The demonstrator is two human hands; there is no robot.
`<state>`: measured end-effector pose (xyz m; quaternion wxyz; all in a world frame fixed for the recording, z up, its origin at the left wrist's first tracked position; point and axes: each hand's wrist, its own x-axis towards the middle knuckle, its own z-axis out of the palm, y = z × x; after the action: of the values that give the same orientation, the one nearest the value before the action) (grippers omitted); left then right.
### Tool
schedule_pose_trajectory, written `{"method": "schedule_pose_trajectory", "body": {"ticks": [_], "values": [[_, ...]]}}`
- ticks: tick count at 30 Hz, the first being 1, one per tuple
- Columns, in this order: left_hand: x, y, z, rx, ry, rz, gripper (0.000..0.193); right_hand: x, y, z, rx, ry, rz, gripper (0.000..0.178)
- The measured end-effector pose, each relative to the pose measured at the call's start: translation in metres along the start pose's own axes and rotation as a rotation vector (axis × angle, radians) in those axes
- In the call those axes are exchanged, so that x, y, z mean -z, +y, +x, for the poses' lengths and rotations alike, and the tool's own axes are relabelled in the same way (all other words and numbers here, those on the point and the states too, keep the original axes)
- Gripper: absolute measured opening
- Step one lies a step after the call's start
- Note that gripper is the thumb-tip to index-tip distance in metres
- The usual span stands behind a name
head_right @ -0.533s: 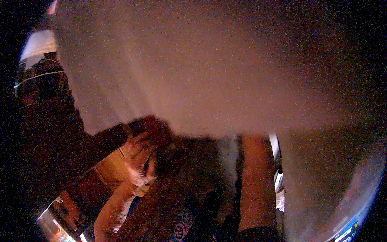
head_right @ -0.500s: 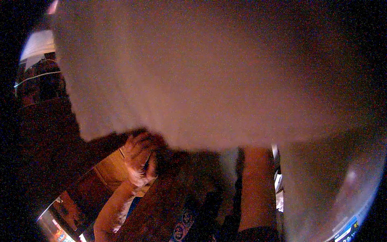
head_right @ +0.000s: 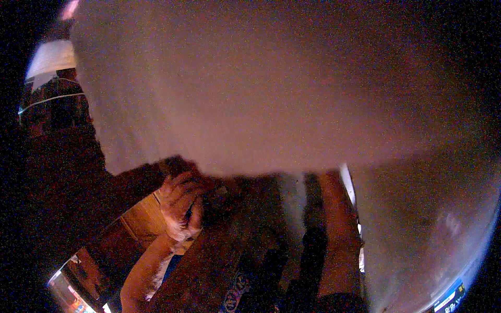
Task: The person repairs a wooden chair by using a small metal tool to scrape and clean the joints and legs. They repeatedly scrape the crevices of the chair frame, which is positioned upside down on the floor, and occasionally pause to inspect the work.
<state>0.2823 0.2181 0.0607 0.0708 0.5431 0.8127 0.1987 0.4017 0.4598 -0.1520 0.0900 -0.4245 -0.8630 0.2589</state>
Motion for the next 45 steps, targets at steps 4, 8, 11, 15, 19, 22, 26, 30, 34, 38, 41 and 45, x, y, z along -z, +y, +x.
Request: {"method": "schedule_pose_trajectory", "body": {"ticks": [4, 8, 11, 15, 19, 22, 26, 30, 34, 38, 41, 45], "values": [[-0.001, 0.005, -0.001, 0.013, -0.006, -0.007, 0.016, -0.021, 0.014, -0.001, -0.053, -0.006, -0.188, 0.013], [-0.004, 0.007, 0.0, 0.038, -0.024, -0.022, 0.012, -0.019, 0.003, 0.006, -0.053, 0.01, -0.078, 0.014], [-0.007, 0.006, 0.001, 0.037, -0.023, -0.036, 0.013, -0.023, -0.008, 0.022, -0.085, 0.032, 0.011, 0.016], [-0.009, 0.011, 0.003, 0.043, -0.029, -0.04, 0.013, -0.05, 0.005, 0.057, -0.091, 0.039, 0.066, 0.019], [-0.009, 0.007, 0.017, 0.011, -0.052, -0.067, 0.014, -0.078, 0.045, 0.085, -0.047, 0.127, 0.19, 0.021], [-0.01, 0.002, 0.021, -0.007, -0.047, -0.058, 0.014, -0.076, 0.054, 0.084, 0.155, 0.252, 0.426, 0.02], [-0.007, 0.0, 0.022, 0.001, -0.04, -0.059, 0.014, 0.009, 0.01, 0.04, 0.153, -0.015, 0.299, 0.018], [0.013, -0.006, 0.024, 0.014, -0.037, -0.043, 0.013, 0.015, -0.012, 0.025, 0.133, -0.017, 0.107, 0.016], [0.07, -0.045, 0.046, 0.021, -0.047, -0.043, 0.012, 0.02, -0.078, 0.063, 0.101, 0.101, -0.012, 0.016], [0.088, -0.052, 0.048, 0.054, -0.032, -0.038, 0.011, -0.006, -0.1, 0.086, 0.0, -0.004, -0.218, 0.016], [0.09, -0.054, 0.047, 0.049, -0.024, -0.029, 0.013, -0.025, -0.097, 0.092, 0.059, 0.099, -0.255, 0.017], [0.091, -0.061, 0.052, 0.013, -0.019, -0.003, 0.016, -0.039, -0.107, 0.124, -0.054, -0.007, -0.087, 0.02]]}}
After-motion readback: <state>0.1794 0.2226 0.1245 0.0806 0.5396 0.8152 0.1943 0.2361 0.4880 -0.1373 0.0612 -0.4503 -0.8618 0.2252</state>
